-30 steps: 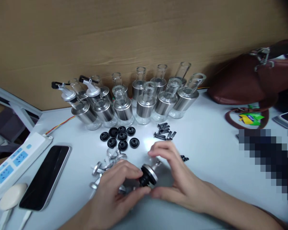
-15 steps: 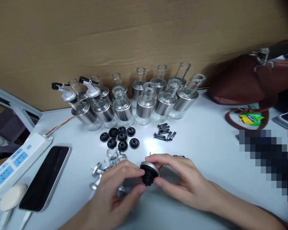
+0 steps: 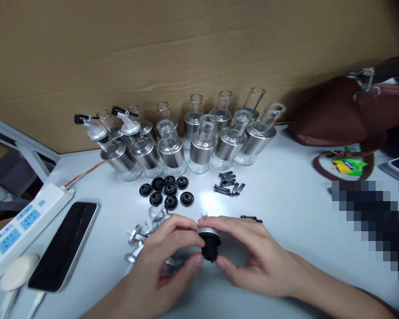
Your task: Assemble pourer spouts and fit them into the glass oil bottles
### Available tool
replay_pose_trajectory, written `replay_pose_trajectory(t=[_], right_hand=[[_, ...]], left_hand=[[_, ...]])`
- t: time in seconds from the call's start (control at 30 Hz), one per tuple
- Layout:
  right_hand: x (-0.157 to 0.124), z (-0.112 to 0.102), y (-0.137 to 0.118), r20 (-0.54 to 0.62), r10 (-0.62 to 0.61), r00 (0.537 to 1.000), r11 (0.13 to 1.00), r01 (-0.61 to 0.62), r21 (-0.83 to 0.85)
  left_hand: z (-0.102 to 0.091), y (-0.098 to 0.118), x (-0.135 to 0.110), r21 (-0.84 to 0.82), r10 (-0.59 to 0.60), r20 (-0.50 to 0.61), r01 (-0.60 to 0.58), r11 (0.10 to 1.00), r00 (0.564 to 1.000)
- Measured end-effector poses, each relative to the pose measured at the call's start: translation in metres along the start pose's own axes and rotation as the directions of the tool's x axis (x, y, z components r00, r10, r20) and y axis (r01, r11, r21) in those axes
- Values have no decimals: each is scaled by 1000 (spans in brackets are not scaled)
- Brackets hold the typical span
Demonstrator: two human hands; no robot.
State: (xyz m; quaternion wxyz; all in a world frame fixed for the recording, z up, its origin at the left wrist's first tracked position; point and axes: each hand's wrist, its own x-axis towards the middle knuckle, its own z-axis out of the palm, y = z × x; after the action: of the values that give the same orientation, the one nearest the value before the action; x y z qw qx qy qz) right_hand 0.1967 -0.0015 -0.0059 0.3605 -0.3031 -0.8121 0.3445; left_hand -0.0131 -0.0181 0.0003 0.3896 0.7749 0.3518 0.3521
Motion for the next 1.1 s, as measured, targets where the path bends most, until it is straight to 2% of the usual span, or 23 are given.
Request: replay_pose_trajectory(t=[0.47,0.63,0.77,1.1], right_hand=[[-3,3,3,-22,-55,998,998,55,-10],[-3,7,1,58,-10,998,1000,11,-20],[-4,9,-2,116,6,993,1000,-3,-31],[-3,9,-1,206,88,975,996,-90,-2]], left_hand=[[0,1,-2,10,-39,38,39,999,999],[2,-1,-3,13,-64,77,64,998,995],[7,-4,-5,-20,-44,48,45,999,998],[13,-3,-7,-21,-147,39,148,989,988]])
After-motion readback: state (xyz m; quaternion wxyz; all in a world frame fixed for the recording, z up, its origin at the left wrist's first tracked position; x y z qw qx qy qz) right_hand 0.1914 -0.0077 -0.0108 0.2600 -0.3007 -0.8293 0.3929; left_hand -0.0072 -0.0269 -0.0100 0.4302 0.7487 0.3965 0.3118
